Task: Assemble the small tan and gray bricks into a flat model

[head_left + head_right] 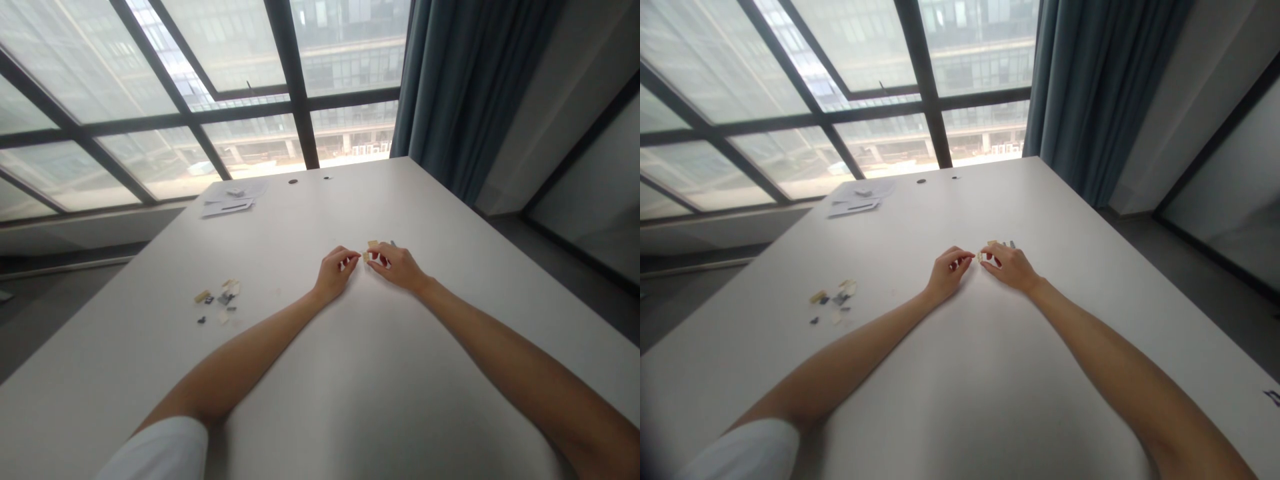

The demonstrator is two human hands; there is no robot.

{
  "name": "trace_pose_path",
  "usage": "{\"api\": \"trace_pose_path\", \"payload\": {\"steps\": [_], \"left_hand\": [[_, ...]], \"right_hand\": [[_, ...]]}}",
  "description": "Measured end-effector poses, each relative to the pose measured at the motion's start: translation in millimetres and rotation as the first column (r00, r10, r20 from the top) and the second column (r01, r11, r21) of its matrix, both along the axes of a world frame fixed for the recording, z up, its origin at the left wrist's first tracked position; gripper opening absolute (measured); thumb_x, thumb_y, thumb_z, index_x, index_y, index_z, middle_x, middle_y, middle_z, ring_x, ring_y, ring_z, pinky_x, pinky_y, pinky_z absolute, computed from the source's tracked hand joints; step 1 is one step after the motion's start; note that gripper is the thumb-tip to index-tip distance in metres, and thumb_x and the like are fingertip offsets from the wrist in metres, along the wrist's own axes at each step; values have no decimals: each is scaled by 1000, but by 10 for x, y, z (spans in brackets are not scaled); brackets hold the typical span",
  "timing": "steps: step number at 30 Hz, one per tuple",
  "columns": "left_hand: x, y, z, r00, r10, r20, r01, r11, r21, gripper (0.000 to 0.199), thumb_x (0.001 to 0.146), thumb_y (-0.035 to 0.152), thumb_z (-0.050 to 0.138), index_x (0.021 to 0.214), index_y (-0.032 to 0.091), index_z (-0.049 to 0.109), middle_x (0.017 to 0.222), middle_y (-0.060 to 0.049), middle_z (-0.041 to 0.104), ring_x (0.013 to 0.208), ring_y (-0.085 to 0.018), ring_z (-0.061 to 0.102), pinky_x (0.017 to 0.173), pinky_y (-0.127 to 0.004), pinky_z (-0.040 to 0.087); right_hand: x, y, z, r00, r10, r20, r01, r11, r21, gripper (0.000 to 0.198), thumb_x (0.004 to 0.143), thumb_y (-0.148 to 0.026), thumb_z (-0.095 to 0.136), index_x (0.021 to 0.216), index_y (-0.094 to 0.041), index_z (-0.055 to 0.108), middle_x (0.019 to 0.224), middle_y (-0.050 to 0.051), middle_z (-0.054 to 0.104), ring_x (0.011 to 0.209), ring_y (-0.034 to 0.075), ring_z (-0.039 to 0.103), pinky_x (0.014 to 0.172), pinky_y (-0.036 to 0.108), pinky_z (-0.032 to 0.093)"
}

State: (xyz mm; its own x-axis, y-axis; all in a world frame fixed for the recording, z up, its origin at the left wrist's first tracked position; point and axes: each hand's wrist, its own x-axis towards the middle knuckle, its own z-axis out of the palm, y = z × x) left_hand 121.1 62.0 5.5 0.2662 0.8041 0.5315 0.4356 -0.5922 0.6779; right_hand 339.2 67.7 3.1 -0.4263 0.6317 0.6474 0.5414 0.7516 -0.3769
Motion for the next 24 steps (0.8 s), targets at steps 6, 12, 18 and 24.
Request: {"api": "trace_pose_path", "payload": {"steps": [6,12,18,24], "left_hand": [[-4,30,-29,999,15,-43,-17,999,-47,23,97,28,53,99,20,74,88,-3,65,76,-13,57,64,-24,44],[7,45,-40,995,32,-97,-39,997,-69,26,98,28,49,100,20,74,90,-4,66,79,-14,58,69,-26,46],[10,61,-67,981,8,-194,-25,996,-84,23,96,25,52,101,21,74,93,-5,67,88,-17,60,76,-29,49],[-3,75,-107,967,3,-254,-23,997,-74,23,95,25,53,104,21,73,95,-5,67,94,-20,60,83,-32,49]], "right_hand": [[98,80,56,973,-152,-175,156,988,9,17,94,-35,60,106,-23,64,89,2,65,66,14,55,66,28,47],[438,298,80,864,-410,-292,420,907,-32,20,91,-37,61,103,-21,66,96,6,64,77,19,57,75,34,49],[680,450,-54,796,-558,-234,541,829,-138,23,86,-36,63,98,-17,70,100,10,63,79,21,57,81,39,49],[731,541,-194,816,-575,-48,561,810,-172,20,83,-32,65,93,-16,73,98,11,65,85,24,57,87,41,47]]}}
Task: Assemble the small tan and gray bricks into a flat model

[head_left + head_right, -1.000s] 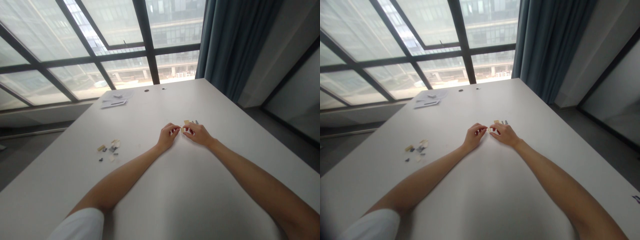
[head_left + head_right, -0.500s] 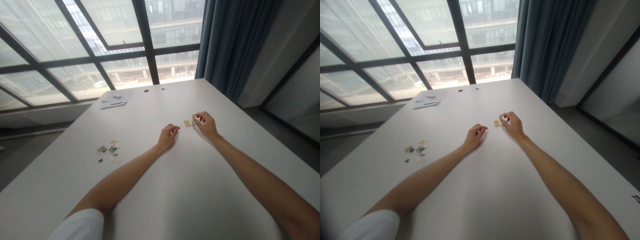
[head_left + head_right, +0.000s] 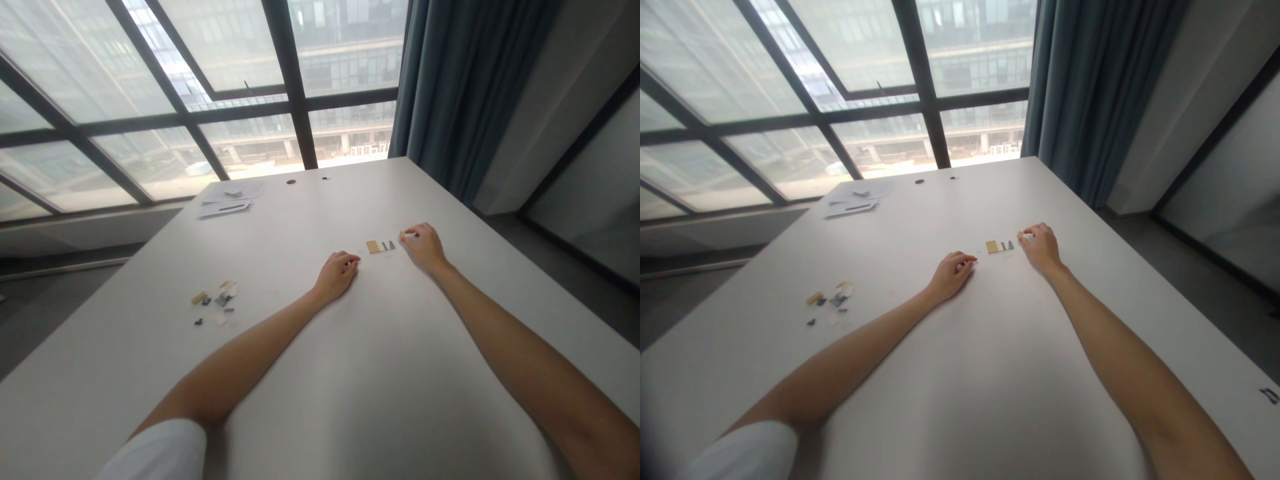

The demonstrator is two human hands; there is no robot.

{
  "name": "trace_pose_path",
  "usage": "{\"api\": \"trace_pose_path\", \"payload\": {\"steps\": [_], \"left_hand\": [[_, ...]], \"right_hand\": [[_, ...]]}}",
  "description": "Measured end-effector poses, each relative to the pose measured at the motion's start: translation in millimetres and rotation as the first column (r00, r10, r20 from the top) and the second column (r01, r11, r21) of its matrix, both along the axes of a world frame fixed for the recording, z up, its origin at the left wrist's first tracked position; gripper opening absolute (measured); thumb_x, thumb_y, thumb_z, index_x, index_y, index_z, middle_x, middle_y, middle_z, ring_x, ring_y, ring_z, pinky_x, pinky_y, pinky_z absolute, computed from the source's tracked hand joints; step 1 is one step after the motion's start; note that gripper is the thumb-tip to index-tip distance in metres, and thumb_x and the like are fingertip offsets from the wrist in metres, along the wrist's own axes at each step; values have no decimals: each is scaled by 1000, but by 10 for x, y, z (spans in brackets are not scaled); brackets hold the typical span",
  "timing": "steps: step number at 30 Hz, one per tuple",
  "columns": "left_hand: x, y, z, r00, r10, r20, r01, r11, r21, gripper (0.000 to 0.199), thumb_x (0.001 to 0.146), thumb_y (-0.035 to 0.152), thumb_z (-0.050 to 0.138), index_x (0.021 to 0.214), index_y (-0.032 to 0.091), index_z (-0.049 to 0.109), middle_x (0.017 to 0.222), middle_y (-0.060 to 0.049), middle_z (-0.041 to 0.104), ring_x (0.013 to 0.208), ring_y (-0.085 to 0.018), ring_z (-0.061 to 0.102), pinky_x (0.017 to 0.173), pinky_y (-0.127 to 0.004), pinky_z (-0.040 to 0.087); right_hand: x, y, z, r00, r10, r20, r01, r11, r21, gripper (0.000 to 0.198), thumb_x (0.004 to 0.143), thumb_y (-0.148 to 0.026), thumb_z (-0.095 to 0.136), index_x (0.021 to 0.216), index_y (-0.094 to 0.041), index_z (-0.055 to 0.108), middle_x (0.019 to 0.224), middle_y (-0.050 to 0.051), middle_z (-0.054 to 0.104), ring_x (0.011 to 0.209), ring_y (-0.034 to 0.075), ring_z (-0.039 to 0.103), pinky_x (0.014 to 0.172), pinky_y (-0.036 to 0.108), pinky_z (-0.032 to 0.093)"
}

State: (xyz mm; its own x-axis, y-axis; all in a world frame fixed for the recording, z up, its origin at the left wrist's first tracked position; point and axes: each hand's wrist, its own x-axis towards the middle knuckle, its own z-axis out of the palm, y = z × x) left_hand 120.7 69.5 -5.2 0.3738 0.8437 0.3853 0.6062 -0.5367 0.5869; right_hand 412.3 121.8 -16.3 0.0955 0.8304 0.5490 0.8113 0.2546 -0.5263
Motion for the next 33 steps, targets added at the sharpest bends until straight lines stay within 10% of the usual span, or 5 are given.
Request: {"api": "trace_pose_path", "payload": {"steps": [16,33], "left_hand": [[-21,0,7,999,-11,-41,11,1000,0,24,94,25,53,107,21,72,96,-6,68,94,-21,59,87,-36,48],[-14,1,0,998,-16,-62,17,1000,19,24,93,25,54,107,21,73,95,-6,68,93,-22,59,88,-37,48]], "right_hand": [[-20,-28,-36,991,33,129,-7,981,-196,19,82,-32,68,94,-20,77,108,12,69,105,32,55,91,47,44],[-45,-30,-65,983,24,184,-7,996,-93,21,82,-19,57,83,-18,78,87,11,69,85,26,56,80,40,47]]}}
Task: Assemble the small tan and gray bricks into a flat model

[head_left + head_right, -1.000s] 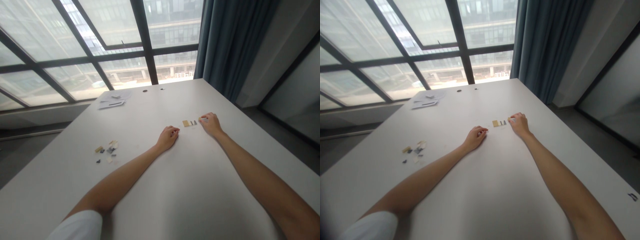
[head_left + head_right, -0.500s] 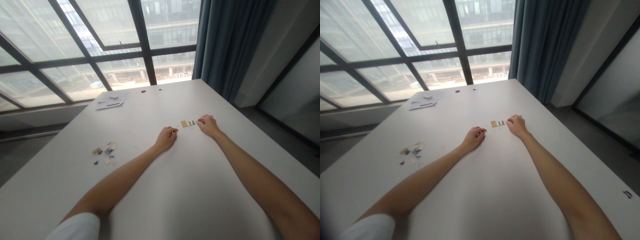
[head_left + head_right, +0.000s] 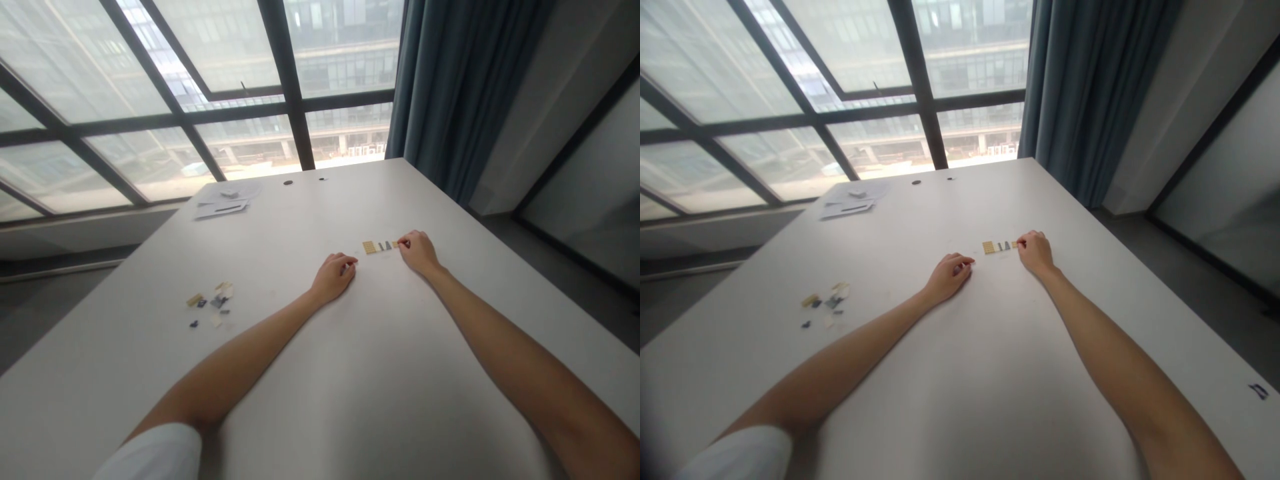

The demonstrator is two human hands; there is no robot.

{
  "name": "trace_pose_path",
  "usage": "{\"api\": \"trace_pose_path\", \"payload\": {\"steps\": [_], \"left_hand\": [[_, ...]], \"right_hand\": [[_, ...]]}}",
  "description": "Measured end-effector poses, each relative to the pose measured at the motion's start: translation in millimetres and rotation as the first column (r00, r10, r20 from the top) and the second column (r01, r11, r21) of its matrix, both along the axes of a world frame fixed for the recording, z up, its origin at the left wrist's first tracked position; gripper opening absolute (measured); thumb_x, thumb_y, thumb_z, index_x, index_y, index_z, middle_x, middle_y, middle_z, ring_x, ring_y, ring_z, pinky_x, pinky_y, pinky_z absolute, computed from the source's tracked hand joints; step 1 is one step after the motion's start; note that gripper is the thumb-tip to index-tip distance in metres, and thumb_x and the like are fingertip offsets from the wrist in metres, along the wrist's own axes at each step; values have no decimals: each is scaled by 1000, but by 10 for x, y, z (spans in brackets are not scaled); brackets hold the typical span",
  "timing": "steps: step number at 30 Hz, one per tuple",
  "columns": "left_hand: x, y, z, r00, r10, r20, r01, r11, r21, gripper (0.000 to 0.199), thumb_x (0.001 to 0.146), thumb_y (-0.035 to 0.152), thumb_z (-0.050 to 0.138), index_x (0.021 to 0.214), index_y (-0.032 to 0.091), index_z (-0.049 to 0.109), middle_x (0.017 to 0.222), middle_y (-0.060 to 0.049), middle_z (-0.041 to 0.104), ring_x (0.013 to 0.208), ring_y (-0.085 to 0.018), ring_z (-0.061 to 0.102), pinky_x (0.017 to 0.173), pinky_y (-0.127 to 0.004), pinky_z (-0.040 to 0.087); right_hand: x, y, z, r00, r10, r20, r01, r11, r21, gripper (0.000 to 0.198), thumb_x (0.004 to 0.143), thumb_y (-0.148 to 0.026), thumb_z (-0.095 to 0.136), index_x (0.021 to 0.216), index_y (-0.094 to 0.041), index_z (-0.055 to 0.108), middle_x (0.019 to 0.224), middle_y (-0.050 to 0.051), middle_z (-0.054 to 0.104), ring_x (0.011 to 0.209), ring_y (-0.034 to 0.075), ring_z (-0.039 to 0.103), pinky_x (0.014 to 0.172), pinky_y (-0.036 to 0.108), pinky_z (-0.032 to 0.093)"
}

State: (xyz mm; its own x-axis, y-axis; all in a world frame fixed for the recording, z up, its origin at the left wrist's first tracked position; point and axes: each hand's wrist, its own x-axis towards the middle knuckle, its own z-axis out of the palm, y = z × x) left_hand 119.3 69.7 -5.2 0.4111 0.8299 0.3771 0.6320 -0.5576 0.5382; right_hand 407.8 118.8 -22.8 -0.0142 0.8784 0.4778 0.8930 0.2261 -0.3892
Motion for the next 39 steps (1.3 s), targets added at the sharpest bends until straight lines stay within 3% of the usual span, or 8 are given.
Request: {"api": "trace_pose_path", "payload": {"steps": [7,39], "left_hand": [[-1,-4,-1,1000,-1,-7,1,1000,1,24,92,24,55,108,22,73,96,-6,69,95,-22,59,89,-37,49],[13,-32,37,998,-1,-56,1,1000,-4,28,89,19,53,110,20,72,102,-5,69,99,-21,59,95,-34,48]], "right_hand": [[-24,1,-14,1000,27,0,-27,999,37,20,81,-18,57,82,-19,77,85,10,69,82,25,56,77,39,48],[-43,-19,24,999,54,5,-53,998,-41,23,88,-18,54,89,-16,77,94,10,70,91,24,56,85,36,44]]}}
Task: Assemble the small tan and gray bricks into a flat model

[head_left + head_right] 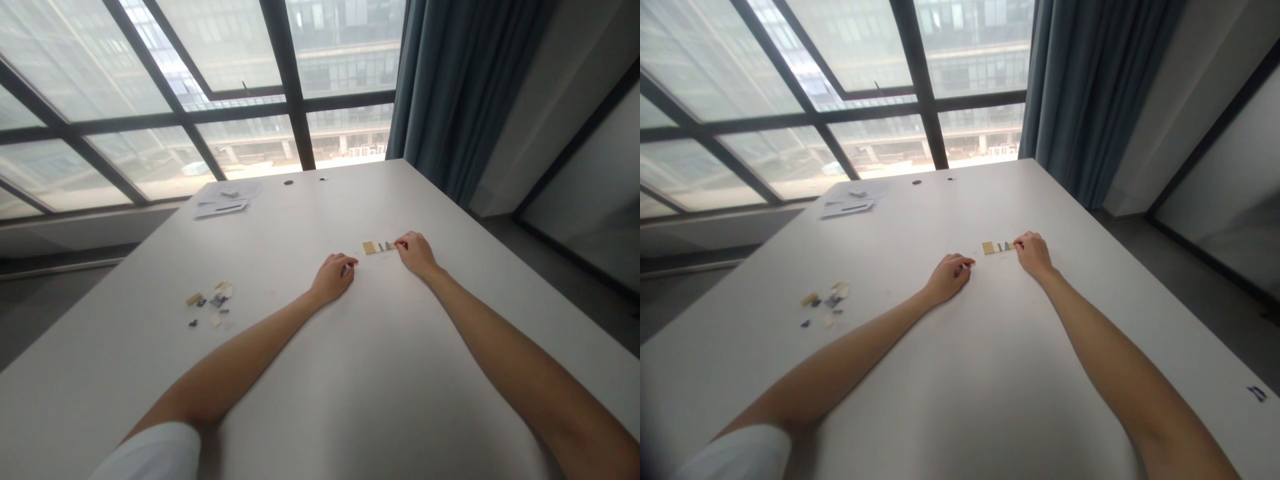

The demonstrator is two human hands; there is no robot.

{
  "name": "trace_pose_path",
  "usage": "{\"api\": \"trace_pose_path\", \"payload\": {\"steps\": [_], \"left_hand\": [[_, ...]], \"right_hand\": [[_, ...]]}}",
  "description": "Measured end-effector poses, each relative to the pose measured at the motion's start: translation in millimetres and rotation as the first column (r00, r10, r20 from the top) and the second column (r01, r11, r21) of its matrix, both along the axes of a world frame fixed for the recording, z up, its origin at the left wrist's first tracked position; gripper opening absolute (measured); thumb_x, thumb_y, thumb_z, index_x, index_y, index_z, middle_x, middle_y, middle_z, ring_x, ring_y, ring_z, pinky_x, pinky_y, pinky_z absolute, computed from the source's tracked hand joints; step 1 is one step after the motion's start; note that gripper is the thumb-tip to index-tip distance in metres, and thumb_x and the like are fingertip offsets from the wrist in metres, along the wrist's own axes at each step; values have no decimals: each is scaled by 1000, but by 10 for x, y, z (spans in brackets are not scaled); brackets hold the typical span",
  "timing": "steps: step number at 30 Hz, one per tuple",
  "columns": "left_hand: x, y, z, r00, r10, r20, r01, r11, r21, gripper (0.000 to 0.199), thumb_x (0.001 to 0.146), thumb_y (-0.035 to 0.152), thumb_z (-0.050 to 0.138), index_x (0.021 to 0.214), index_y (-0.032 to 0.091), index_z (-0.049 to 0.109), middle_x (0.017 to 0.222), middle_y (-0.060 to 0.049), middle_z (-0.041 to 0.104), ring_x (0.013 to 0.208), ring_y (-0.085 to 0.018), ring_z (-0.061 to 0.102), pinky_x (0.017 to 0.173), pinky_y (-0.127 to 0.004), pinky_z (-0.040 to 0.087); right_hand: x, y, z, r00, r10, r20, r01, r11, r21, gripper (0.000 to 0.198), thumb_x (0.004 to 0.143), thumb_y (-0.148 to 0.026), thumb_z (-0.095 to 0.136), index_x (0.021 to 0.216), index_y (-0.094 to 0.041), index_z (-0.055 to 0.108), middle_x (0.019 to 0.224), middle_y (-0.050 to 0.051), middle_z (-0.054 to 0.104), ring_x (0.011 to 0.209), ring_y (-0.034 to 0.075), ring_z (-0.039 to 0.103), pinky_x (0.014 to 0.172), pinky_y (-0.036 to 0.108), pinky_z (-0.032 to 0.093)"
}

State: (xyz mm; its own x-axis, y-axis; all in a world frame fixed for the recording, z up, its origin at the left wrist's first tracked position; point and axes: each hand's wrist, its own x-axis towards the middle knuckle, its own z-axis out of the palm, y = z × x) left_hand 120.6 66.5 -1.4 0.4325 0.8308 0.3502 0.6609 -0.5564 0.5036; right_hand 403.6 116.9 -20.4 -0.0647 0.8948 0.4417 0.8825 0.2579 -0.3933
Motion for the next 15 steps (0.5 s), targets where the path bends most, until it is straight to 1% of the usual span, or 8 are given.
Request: {"api": "trace_pose_path", "payload": {"steps": [5,7,9,11,13,15], "left_hand": [[9,-5,4,1000,0,-1,0,1000,3,28,90,19,53,111,20,72,101,-5,69,99,-21,59,95,-34,48],[10,-8,7,1000,3,1,-3,1000,1,28,90,19,53,110,20,72,102,-5,69,99,-21,59,95,-34,48],[8,-9,9,1000,4,4,-4,1000,-1,28,90,19,52,110,20,72,102,-5,69,100,-21,59,95,-34,48],[5,-7,8,1000,6,8,-6,1000,-2,28,90,19,52,110,20,71,101,-5,69,99,-21,59,95,-35,48],[2,-1,1,1000,16,15,-16,1000,-3,28,89,19,53,111,20,71,101,-5,69,98,-21,59,95,-35,48],[2,7,-10,999,30,28,-30,1000,-2,29,88,18,54,113,20,70,101,-5,68,96,-20,58,94,-35,48]], "right_hand": [[-6,-7,0,1000,-3,-28,3,1000,13,23,89,-21,54,87,-16,77,91,11,69,88,24,57,84,36,45],[-17,-11,12,998,-8,-67,11,999,50,23,89,-20,53,86,-15,76,91,11,68,87,24,57,85,37,46],[-40,-27,54,990,-23,-142,42,990,134,24,88,-18,51,92,-14,74,94,11,67,88,24,58,87,38,47],[-83,-63,134,974,-21,-227,77,967,241,28,88,-16,48,104,-14,71,98,11,65,91,24,58,88,38,48],[-150,-125,244,959,13,-284,87,938,335,33,89,-15,45,116,-15,65,102,10,64,92,23,58,88,37,49],[-243,-210,354,951,63,-303,68,912,404,35,91,-15,43,121,-17,61,103,9,62,92,23,58,87,37,50]]}}
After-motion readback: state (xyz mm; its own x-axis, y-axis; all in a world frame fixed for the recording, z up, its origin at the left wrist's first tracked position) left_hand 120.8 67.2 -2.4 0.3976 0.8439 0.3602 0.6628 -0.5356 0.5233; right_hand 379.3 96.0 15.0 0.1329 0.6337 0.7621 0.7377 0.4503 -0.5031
